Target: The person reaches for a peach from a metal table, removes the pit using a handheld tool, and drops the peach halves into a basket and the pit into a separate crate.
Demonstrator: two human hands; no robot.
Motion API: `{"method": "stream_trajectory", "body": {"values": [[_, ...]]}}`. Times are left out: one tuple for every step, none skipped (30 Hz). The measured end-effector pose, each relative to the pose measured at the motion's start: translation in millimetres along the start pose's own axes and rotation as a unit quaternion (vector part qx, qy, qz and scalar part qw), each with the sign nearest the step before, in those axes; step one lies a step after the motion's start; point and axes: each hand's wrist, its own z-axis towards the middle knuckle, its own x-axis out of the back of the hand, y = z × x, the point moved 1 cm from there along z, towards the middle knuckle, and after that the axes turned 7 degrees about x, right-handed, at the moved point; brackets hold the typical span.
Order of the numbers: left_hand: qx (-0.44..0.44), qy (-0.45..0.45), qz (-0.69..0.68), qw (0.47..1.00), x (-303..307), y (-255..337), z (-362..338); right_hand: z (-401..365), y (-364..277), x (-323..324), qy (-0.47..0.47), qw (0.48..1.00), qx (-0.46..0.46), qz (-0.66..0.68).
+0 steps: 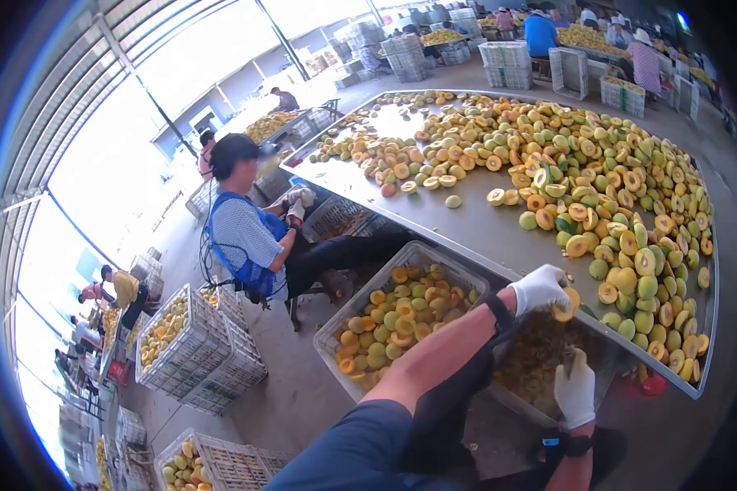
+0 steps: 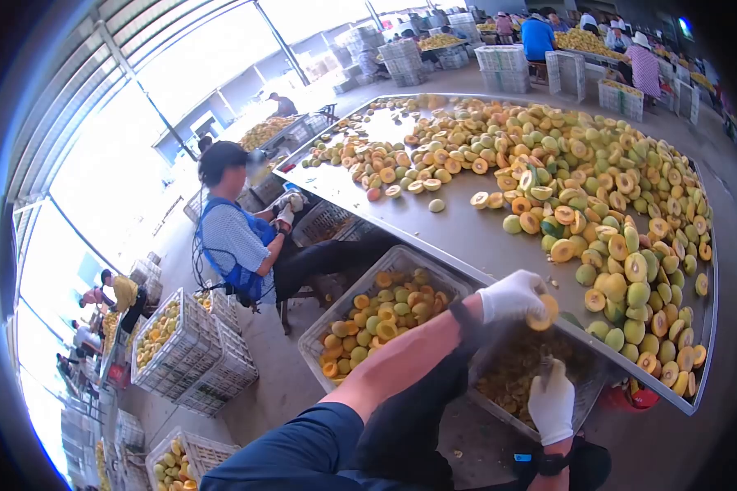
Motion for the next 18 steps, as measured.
{"method": "stream_trajectory", "body": {"values": [[-0.002, -0.03, -0.016, 0.999, -2.5, -9.2, -17.1, 4.2, -7.2, 1.6, 0.044, 0.997, -0.027, 0.056], [-0.004, -0.055, -0.023, 0.998, -9.2, -18.6, -32.4, 3.3, -16.7, 10.0, 0.026, 0.972, -0.105, 0.21], [-0.006, -0.079, -0.03, 0.996, -17.4, -30.8, -44.1, 1.9, -44.8, 25.2, 0.002, 0.917, -0.182, 0.354], [-0.013, -0.076, -0.034, 0.996, -23.5, -36.5, -60.7, -2.7, -55.2, 22.1, 0.017, 0.901, -0.155, 0.406], [-0.02, -0.074, -0.038, 0.996, -31.2, -37.9, -77.7, -6.1, -58.9, 16.9, 0.002, 0.903, -0.145, 0.404], [-0.012, -0.065, -0.054, 0.996, -37.6, -39.2, -91.8, -8.2, -59.2, 12.7, -0.028, 0.915, -0.113, 0.386], [-0.006, -0.058, -0.07, 0.996, -44.0, -44.3, -100.5, -11.0, -58.3, 8.8, -0.056, 0.925, -0.08, 0.367], [-0.011, -0.041, -0.074, 0.996, -49.8, -51.1, -103.6, -14.4, -55.0, 0.5, -0.062, 0.937, -0.072, 0.336], [-0.012, -0.026, -0.064, 0.998, -52.1, -53.8, -110.5, -18.5, -60.3, -0.7, -0.067, 0.939, -0.066, 0.332], [-0.009, -0.006, -0.107, 0.994, -56.6, -55.3, -116.5, -23.5, -66.4, -1.1, -0.049, 0.903, -0.13, 0.408], [-0.005, 0.012, -0.148, 0.989, -61.3, -57.1, -122.5, -27.9, -71.0, -2.8, -0.031, 0.856, -0.192, 0.479], [-0.021, 0.015, -0.193, 0.981, -66.3, -62.0, -126.6, -31.4, -73.3, -6.3, -0.006, 0.824, -0.208, 0.527], [-0.023, 0.018, -0.195, 0.98, -70.9, -65.0, -128.7, -34.4, -74.8, -10.4, -0.009, 0.826, -0.206, 0.525], [-0.007, 0.058, -0.25, 0.967, -75.6, -67.1, -129.2, -37.4, -75.3, -14.5, 0.015, 0.81, -0.216, 0.545], [0.009, 0.097, -0.303, 0.948, -81.5, -70.1, -128.7, -39.1, -77.3, -18.4, 0.04, 0.794, -0.225, 0.564], [-0.015, 0.123, -0.295, 0.947, -88.8, -79.1, -124.3, -40.7, -85.5, -23.6, 0.045, 0.788, -0.229, 0.569], [-0.011, 0.115, -0.344, 0.932, -97.8, -87.3, -119.0, -41.8, -86.5, -29.2, 0.043, 0.79, -0.228, 0.567], [-0.038, 0.096, -0.387, 0.916, -102.5, -87.6, -122.9, -44.0, -84.7, -36.3, 0.055, 0.788, -0.229, 0.568]]}}
